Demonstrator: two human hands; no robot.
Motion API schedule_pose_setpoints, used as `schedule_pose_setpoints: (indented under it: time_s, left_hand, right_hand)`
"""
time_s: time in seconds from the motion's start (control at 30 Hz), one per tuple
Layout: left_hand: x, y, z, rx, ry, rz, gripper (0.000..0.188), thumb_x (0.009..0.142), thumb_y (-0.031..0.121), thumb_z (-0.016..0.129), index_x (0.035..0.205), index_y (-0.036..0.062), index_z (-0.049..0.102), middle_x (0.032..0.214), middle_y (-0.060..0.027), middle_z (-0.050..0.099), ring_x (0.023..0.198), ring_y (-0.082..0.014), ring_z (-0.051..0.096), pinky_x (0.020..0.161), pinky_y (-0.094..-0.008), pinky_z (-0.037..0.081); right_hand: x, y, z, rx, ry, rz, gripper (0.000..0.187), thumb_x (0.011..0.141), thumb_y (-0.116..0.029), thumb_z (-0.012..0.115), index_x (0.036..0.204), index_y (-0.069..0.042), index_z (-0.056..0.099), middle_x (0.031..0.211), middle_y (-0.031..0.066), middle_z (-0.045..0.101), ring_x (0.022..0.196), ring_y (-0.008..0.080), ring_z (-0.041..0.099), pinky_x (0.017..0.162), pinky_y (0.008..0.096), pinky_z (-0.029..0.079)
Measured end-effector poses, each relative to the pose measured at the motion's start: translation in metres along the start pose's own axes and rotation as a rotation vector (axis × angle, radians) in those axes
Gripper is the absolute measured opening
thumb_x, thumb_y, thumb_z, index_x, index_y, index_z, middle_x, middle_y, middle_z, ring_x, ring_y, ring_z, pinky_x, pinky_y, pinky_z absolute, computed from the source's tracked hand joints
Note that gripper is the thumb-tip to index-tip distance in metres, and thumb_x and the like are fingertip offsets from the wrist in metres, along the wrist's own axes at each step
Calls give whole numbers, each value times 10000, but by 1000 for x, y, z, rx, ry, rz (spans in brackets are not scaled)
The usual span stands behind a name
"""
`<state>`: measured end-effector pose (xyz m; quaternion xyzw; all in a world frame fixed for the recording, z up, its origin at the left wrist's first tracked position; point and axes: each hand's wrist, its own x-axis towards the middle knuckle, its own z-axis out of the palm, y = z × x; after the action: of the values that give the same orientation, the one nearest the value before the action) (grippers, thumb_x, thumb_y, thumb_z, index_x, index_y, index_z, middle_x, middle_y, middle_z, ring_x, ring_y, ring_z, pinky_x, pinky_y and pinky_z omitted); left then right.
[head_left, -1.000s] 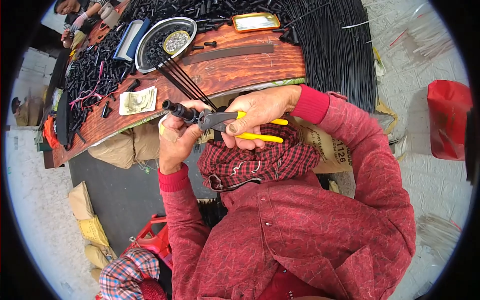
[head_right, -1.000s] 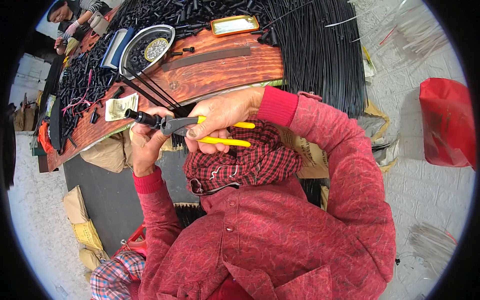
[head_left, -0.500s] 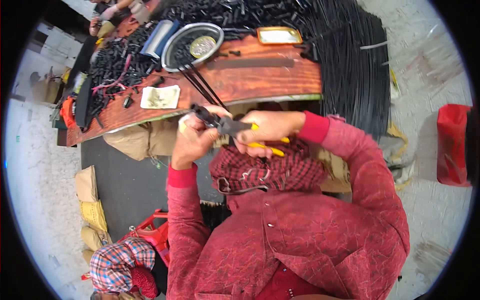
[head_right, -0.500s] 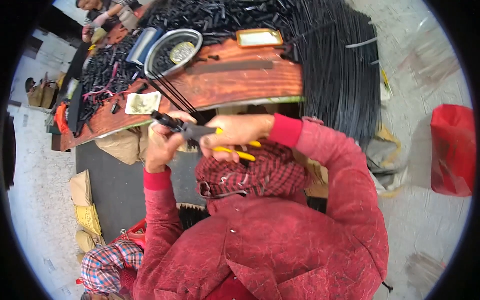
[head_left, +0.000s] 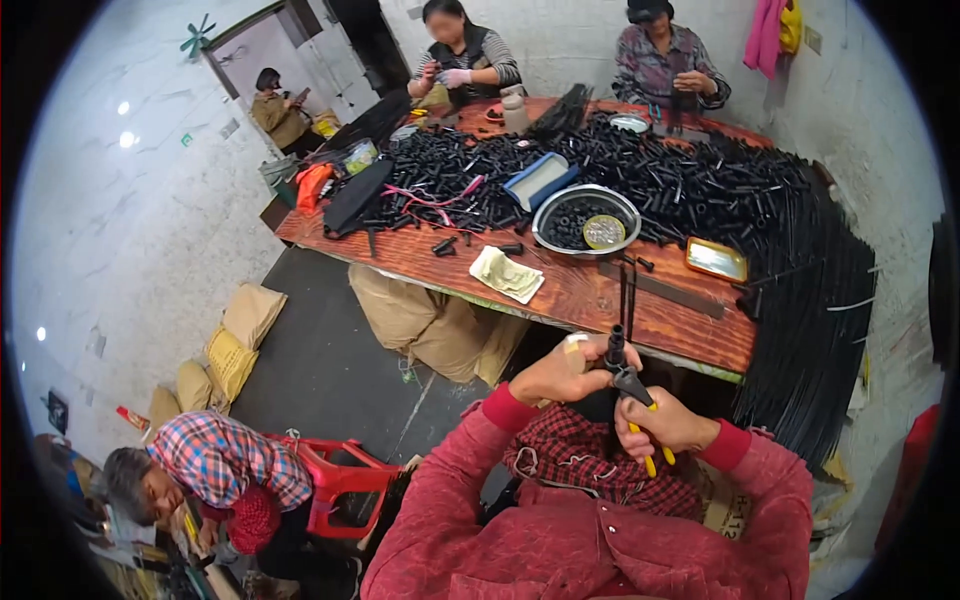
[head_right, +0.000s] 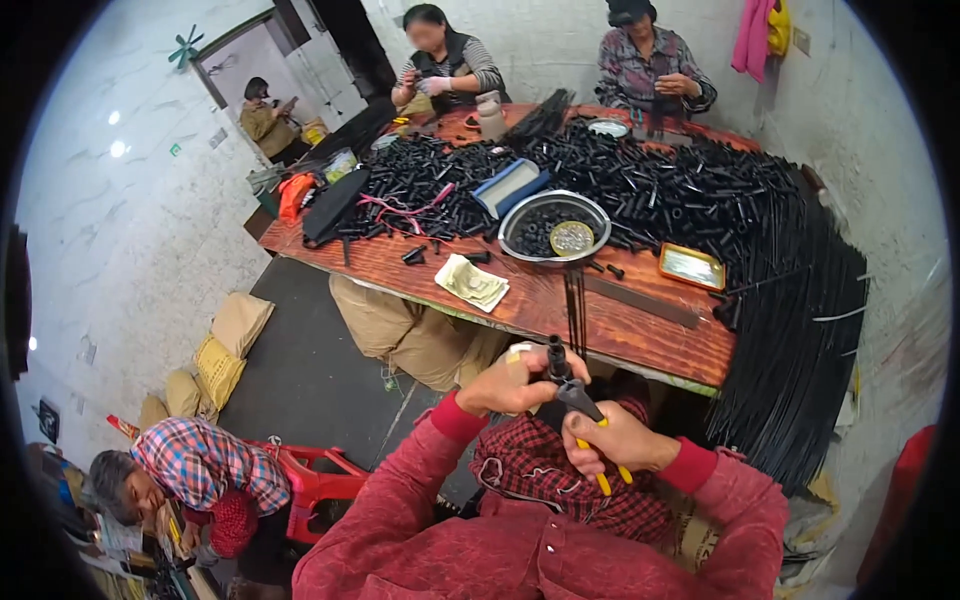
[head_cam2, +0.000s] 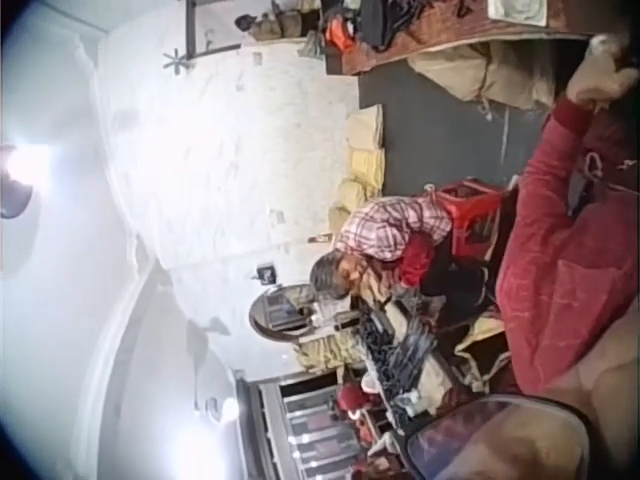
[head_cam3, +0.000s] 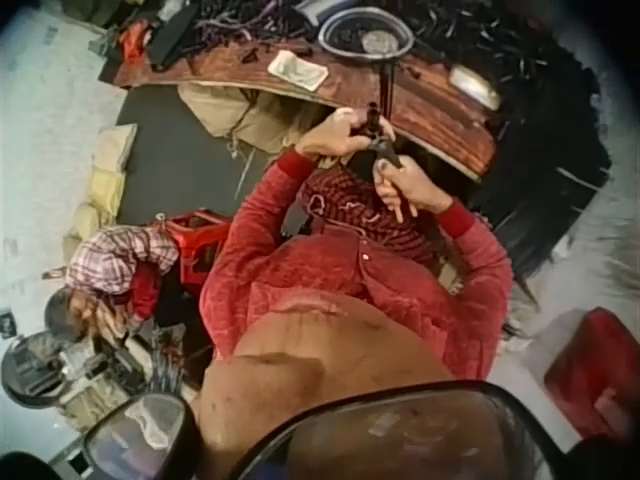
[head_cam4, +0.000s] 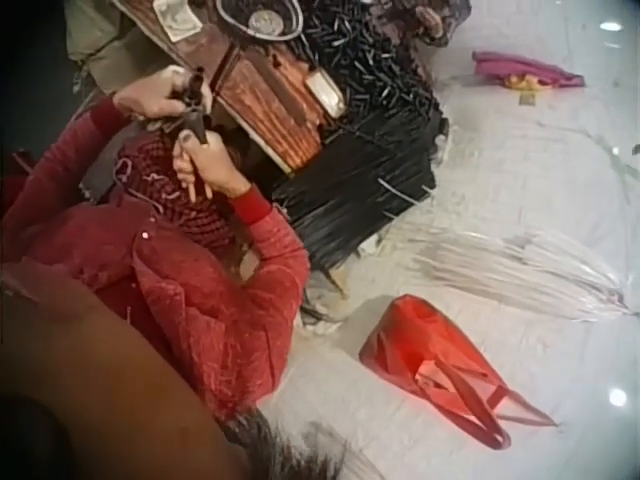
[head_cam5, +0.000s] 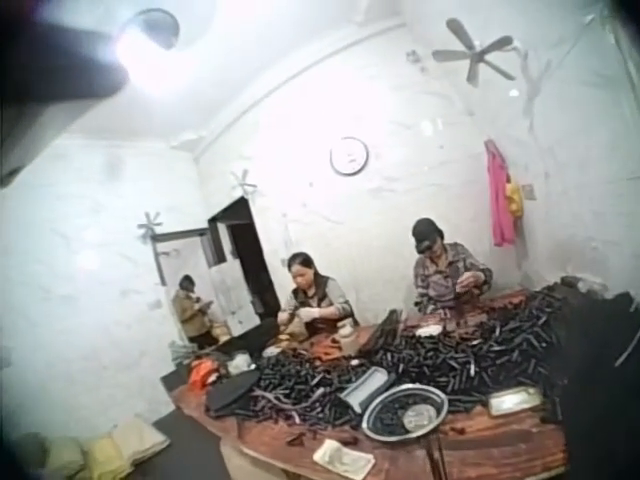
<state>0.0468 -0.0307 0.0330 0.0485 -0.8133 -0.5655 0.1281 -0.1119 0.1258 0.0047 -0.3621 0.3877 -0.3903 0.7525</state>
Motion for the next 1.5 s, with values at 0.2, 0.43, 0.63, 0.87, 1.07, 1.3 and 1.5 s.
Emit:
schedule_pose_setpoints:
  time_s: [0.2, 0.43, 0.63, 0.87, 1.07, 1.3, 1.5]
  left_hand:
    - [2, -10, 4, 45, 113, 145, 268, 746, 75, 558, 988, 32, 665, 855, -37, 644, 789, -154, 609, 740, -295, 490]
    - [8, -18, -2, -110, 158, -106, 266, 819, -38, 597, 1081, 4, 620, 898, -3, 606, 825, -69, 553, 712, -216, 443]
    - [13, -40, 4, -278, 229, 7, 291, 862, -26, 636, 1150, -2, 597, 932, 2, 596, 847, -64, 543, 766, -201, 452]
    - [18, -41, 11, -257, 326, -69, 315, 867, -27, 645, 1176, 10, 598, 937, 22, 608, 803, -25, 534, 696, -163, 431]
    - [15, -36, 9, -282, 359, -91, 360, 856, -27, 664, 1207, 4, 594, 946, 22, 610, 773, -13, 523, 688, -151, 421]
    - [19, -34, 17, -280, 375, -75, 363, 859, -4, 676, 1212, 2, 593, 946, 25, 606, 771, -7, 513, 691, -152, 417]
    - [17, -40, 20, -316, 398, -68, 373, 862, 1, 674, 1222, -2, 579, 943, 18, 607, 792, -22, 534, 702, -164, 432]
  right_hand:
    - [-12, -15, 1, -140, -70, -39, 365, 945, -387, 589, 848, -42, 520, 673, 43, 553, 577, 132, 560, 563, 308, 505]
    - [-23, -10, -14, 37, -129, 28, 591, 908, -438, 617, 1243, 37, 509, 959, 136, 646, 796, 171, 659, 721, 297, 556]
    - [-36, -2, -14, 60, -79, 45, 554, 984, -443, 484, 1269, 32, 479, 986, 162, 659, 843, 206, 670, 785, 314, 557]
    - [-45, 25, 1, 6, 57, 113, 462, 995, -391, 493, 1140, 45, 541, 779, 55, 616, 618, 101, 594, 519, 223, 469]
    - [-44, 0, -11, 136, 317, -329, 284, 905, -246, 649, 1010, 16, 616, 722, 30, 572, 559, 57, 503, 500, 214, 424]
    - [-4, -4, -22, -389, 850, -526, 100, 861, -82, 681, 944, -29, 675, 768, -18, 586, 647, 59, 510, 579, 213, 393]
    - [20, -5, -27, -904, 841, -967, 215, 769, -29, 727, 968, -2, 652, 862, 107, 607, 750, 233, 602, 660, 316, 485]
